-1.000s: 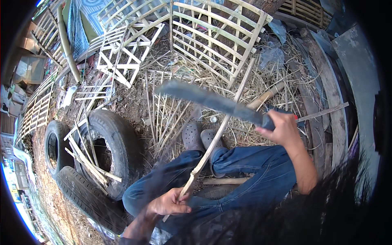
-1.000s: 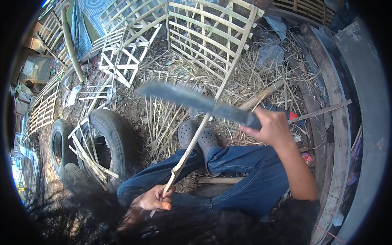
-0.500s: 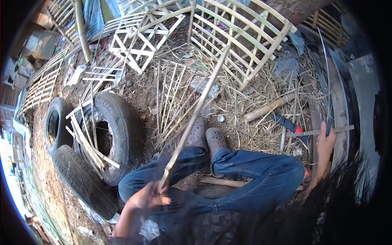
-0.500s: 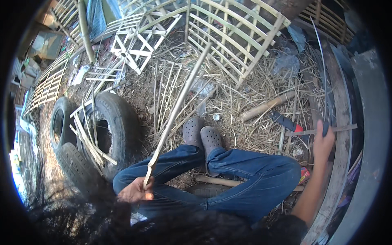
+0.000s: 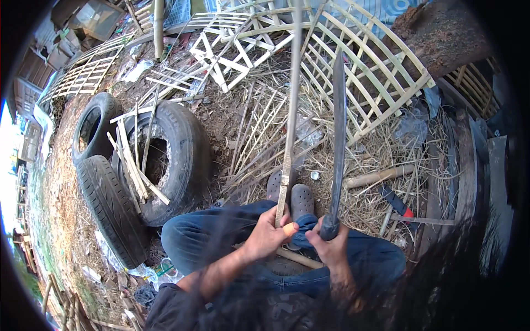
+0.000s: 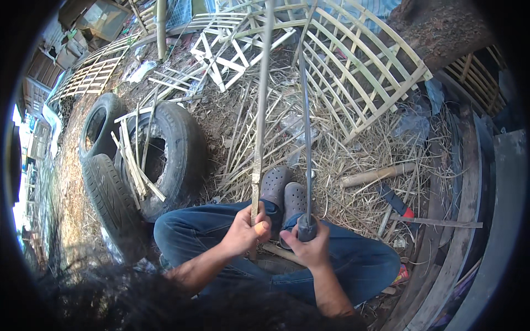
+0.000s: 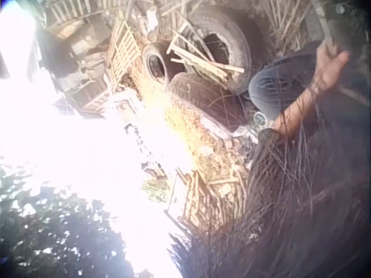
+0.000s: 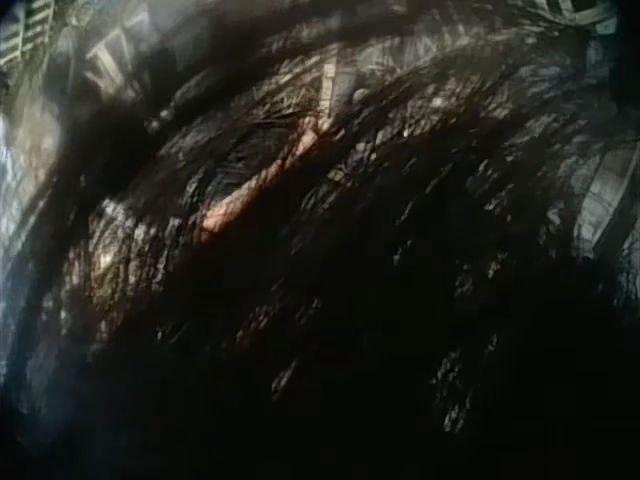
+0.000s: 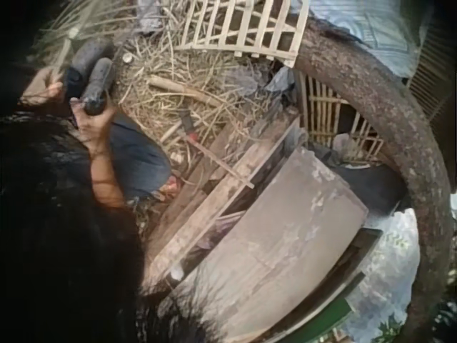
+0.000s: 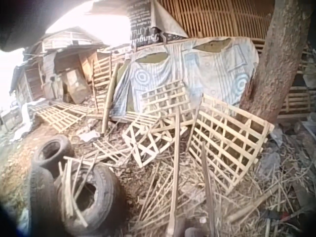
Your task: The person shaves a thin strip of wood using a large knife by holding the wood against their leg and drawing the blade toward themselves.
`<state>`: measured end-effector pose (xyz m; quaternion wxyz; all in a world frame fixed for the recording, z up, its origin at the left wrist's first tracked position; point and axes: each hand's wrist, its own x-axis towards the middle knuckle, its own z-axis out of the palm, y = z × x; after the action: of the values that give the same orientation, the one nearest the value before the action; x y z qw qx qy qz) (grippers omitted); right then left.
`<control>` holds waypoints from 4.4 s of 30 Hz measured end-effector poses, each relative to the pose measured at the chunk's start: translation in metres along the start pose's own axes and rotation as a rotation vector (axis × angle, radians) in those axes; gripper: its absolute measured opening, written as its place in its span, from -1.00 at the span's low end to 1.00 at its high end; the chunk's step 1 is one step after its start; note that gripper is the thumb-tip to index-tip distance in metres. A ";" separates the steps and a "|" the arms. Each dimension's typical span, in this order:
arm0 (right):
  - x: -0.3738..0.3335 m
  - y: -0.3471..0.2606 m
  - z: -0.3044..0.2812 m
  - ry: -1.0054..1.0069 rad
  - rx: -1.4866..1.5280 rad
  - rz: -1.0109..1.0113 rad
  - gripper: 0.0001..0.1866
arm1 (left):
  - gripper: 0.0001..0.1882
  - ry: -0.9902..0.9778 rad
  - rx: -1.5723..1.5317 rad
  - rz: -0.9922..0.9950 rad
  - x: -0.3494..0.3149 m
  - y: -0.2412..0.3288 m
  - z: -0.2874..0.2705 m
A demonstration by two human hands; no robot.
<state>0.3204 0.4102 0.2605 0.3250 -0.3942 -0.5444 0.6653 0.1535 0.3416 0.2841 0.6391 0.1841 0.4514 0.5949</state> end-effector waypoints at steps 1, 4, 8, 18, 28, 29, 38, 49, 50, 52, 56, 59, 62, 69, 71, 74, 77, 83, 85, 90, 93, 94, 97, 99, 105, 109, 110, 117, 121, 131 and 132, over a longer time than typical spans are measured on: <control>-0.001 0.001 0.006 -0.018 -0.004 -0.004 -0.72 | -0.64 0.025 -0.015 0.101 0.006 -0.013 0.003; -0.007 0.004 0.016 -0.059 -0.001 -0.007 -0.72 | -0.65 0.013 -0.192 0.250 0.014 -0.030 0.013; -0.013 0.002 0.016 -0.161 0.027 0.114 -0.71 | -0.64 0.070 -0.299 0.457 0.024 -0.048 0.010; -0.009 0.020 -0.005 -0.068 0.135 0.275 -0.65 | -0.41 -0.039 -0.099 0.345 0.020 -0.035 0.014; -0.001 0.010 -0.057 -0.052 -0.148 0.215 -0.75 | -0.53 -0.191 1.063 0.097 -0.001 0.031 -0.049; 0.000 0.008 -0.070 -0.021 -0.181 0.188 -0.75 | -0.61 -0.121 1.123 0.077 -0.007 0.050 -0.053; 0.008 -0.035 -0.137 -0.114 -0.559 0.125 -0.77 | -0.25 -0.072 2.142 0.826 0.032 0.173 -0.075; 0.031 -0.082 -0.175 0.079 -1.111 -0.314 -0.67 | -0.39 -0.534 1.613 -0.257 0.042 0.128 -0.093; 0.040 -0.097 -0.160 0.175 -1.332 -0.463 -0.66 | -0.39 -0.524 1.534 -0.254 0.034 0.122 -0.097; 0.041 -0.101 -0.143 0.291 -1.549 -0.609 -0.65 | -0.45 -0.493 1.411 -0.357 0.022 0.112 -0.098; 0.033 -0.073 -0.108 0.260 -1.117 -0.376 -0.67 | -0.47 -0.396 1.102 -0.388 0.009 0.094 -0.069; 0.027 -0.056 -0.065 0.048 -0.983 -0.443 -0.50 | -0.55 -0.384 0.993 -0.374 0.004 0.066 -0.056; 0.034 -0.047 -0.053 -0.042 -1.099 -0.550 -0.40 | -0.65 -0.355 0.760 -0.416 -0.003 0.053 -0.026; 0.046 -0.041 -0.082 -0.062 -1.220 -0.557 -0.40 | -0.63 -0.197 0.809 -0.399 -0.038 0.028 -0.019; 0.045 -0.040 -0.090 -0.078 -1.253 -0.561 -0.40 | -0.63 -0.195 0.801 -0.390 -0.041 0.030 -0.014; 0.049 -0.042 -0.113 -0.016 -1.283 -0.442 -0.39 | -0.61 -0.218 0.778 -0.415 -0.047 0.037 -0.013; 0.044 -0.036 -0.121 -0.022 -1.301 -0.546 -0.38 | -0.60 -0.214 0.741 -0.421 -0.050 0.029 -0.016; 0.023 -0.050 -0.083 -0.133 -1.248 -0.510 -0.37 | -0.62 -0.206 0.791 -0.311 -0.037 0.018 -0.006; 0.033 -0.050 -0.095 -0.097 -1.242 -0.503 -0.37 | -0.64 -0.205 0.820 -0.305 -0.038 0.019 -0.003; 0.030 -0.046 -0.097 -0.026 -1.315 -0.464 -0.36 | -0.66 -0.210 0.853 -0.343 -0.033 0.015 0.000; 0.031 -0.050 -0.092 -0.041 -1.266 -0.517 -0.37 | -0.66 -0.219 0.741 -0.334 -0.038 0.012 0.004; 0.033 -0.049 -0.096 -0.077 -1.248 -0.542 -0.38 | -0.66 -0.225 0.733 -0.346 -0.038 0.014 0.004; 0.045 -0.048 -0.102 -0.046 -1.321 -0.483 -0.39 | -0.65 -0.231 0.824 -0.402 -0.024 0.023 0.000; 0.032 -0.045 -0.089 -0.071 -1.305 -0.468 -0.38 | -0.65 -0.207 0.770 -0.388 -0.029 0.021 0.010; 0.051 -0.041 -0.105 -0.054 -1.350 -0.472 -0.35 | -0.66 -0.236 0.782 -0.416 -0.023 0.018 -0.003; 0.038 -0.038 -0.086 -0.194 -1.316 -0.617 -0.36 | -0.64 -0.266 0.736 -0.350 -0.027 0.015 0.004; 0.047 -0.043 -0.098 -0.233 -1.379 -0.551 -0.36 | -0.64 -0.265 0.733 -0.370 -0.027 0.018 -0.002; 0.043 -0.041 -0.086 -0.246 -1.341 -0.570 -0.38 | -0.62 -0.288 0.724 -0.381 -0.019 0.010 -0.002; 0.073 -0.040 -0.128 -0.037 -1.451 -0.390 -0.41 | -0.65 -0.232 0.644 -0.471 -0.008 0.033 -0.002; 0.070 -0.036 -0.127 -0.063 -1.382 -0.371 -0.36 | -0.61 -0.246 0.675 -0.402 -0.011 0.021 -0.019; 0.070 -0.037 -0.124 -0.067 -1.375 -0.385 -0.36 | -0.58 -0.225 0.707 -0.415 -0.012 0.023 -0.020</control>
<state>0.3955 0.5358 0.2724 0.0975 -0.3861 -0.9102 0.1142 0.1248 0.3296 0.2956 0.6881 0.3612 0.5824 0.2384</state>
